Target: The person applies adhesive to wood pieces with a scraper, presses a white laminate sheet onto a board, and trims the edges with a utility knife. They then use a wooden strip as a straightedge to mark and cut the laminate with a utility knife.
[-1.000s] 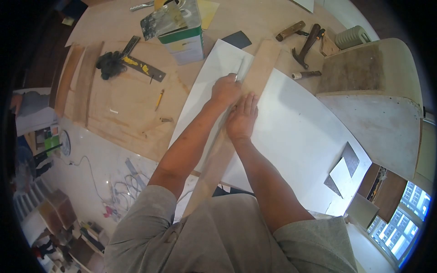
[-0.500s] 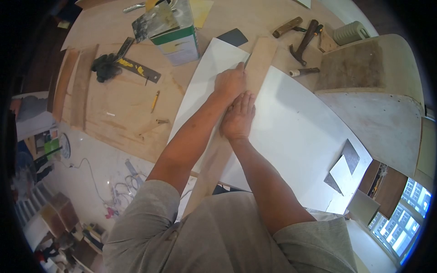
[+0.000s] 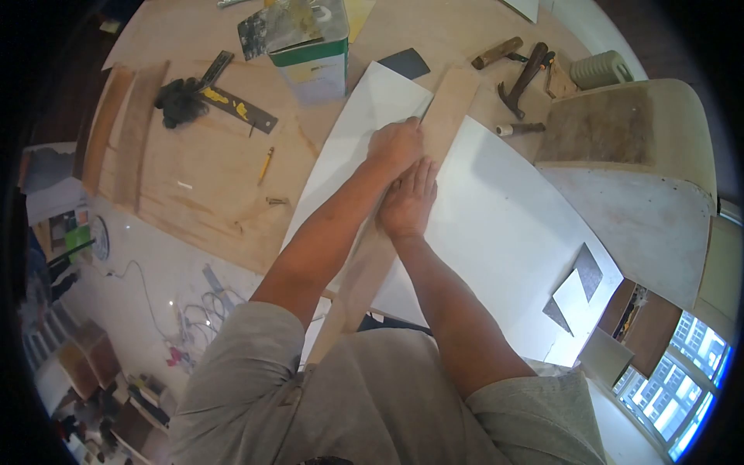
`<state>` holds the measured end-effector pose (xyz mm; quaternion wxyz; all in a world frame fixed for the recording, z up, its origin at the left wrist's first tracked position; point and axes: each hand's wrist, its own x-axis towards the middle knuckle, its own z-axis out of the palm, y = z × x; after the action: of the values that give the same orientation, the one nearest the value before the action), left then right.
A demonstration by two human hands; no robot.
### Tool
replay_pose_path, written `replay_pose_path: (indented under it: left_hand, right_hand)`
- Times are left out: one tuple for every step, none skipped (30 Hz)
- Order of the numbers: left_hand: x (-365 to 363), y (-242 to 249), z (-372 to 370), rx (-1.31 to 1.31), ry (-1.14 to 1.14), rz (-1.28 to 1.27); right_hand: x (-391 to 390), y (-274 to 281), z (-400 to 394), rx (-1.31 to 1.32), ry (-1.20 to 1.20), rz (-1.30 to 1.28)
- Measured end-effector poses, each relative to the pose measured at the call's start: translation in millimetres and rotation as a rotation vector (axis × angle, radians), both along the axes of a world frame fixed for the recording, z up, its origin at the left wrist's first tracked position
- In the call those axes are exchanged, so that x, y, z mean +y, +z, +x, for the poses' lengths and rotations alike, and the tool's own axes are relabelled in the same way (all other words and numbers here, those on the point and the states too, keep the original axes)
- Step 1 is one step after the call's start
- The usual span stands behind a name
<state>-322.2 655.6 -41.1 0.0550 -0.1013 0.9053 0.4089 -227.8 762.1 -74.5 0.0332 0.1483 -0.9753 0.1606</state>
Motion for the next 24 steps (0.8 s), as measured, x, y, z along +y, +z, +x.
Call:
replay_pose_path:
  left_hand:
    - [-2, 2, 7, -0.004, 0.003, 0.016]
    - [-3, 5, 16, -0.009, 0.008, 0.031]
    - [-3, 5, 25, -0.033, -0.001, 0.022]
    - [-4, 6, 31, -0.05, -0.007, 0.011]
    - [-5, 8, 36, -0.064, -0.012, 0.0]
    - [-5, 9, 41, -0.082, -0.013, 0.004]
    - [-6, 9, 45, -0.099, -0.015, 0.005]
    - [-8, 9, 47, -0.118, -0.023, 0.005]
    - [-8, 8, 47, -0.108, -0.016, 0.008]
    - [-7, 7, 48, -0.101, -0.01, 0.014]
    - [-7, 6, 49, -0.094, -0.002, 0.02]
    - [-9, 13, 47, -0.089, -0.024, -0.004]
    - [-12, 22, 43, -0.085, -0.045, -0.027]
    - [-13, 27, 40, -0.082, -0.067, -0.049]
    - [-13, 25, 36, -0.061, -0.085, -0.08]
    - [-11, 21, 28, -0.041, -0.103, -0.109]
    - [-9, 18, 19, -0.02, -0.123, -0.139]
    - [-6, 15, 12, -0.01, -0.121, -0.15]
    - [-3, 13, 5, -0.001, -0.122, -0.161]
    - [0, 9, 0, 0.008, -0.124, -0.171]
    - [2, 10, -4, 0.001, -0.127, -0.177]
    - [4, 12, -8, -0.006, -0.13, -0.185]
    - [5, 13, -12, -0.012, -0.132, -0.194]
    - [5, 13, -14, -0.005, -0.139, -0.205]
  right_hand:
    - [0, 2, 1, 0.011, 0.01, -0.014]
    - [-1, 4, 2, -0.01, 0.009, -0.006]
    - [-2, 8, 3, -0.029, 0.011, 0.002]
    - [-3, 11, 1, -0.041, 0.015, 0.008]
    - [-2, 9, 0, -0.032, 0.014, 0.003]
    - [-1, 6, 1, -0.023, 0.013, -0.003]
    - [-1, 2, 1, -0.014, 0.011, -0.011]
    - [0, -1, 0, -0.011, 0.007, -0.008]
    - [0, -2, 0, -0.01, -0.001, -0.003]
    - [0, -2, 1, -0.012, -0.008, 0.004]
    - [1, -3, 2, -0.011, -0.011, 0.009]
    - [1, -3, 1, -0.009, -0.013, 0.013]
    - [1, -3, 0, -0.006, -0.014, 0.018]
    - [1, -4, 0, 0.002, -0.015, 0.024]
    - [0, -5, -1, 0.01, -0.015, 0.03]
    - [0, -6, -1, 0.017, -0.017, 0.037]
    - [0, -6, -1, 0.013, -0.013, 0.025]
    - [-2, -1, -1, 0.007, -0.012, 0.014]
    - [-3, 3, -1, 0.002, -0.013, 0.002]
    - [-3, 4, -1, 0.005, -0.004, -0.01]
    - [-2, 5, -1, 0.007, 0.003, -0.023]
    - [-1, 5, 0, 0.007, 0.01, -0.037]
    - [-1, 4, 0, 0.01, 0.013, -0.034]
    - [0, 4, 0, 0.012, 0.017, -0.032]
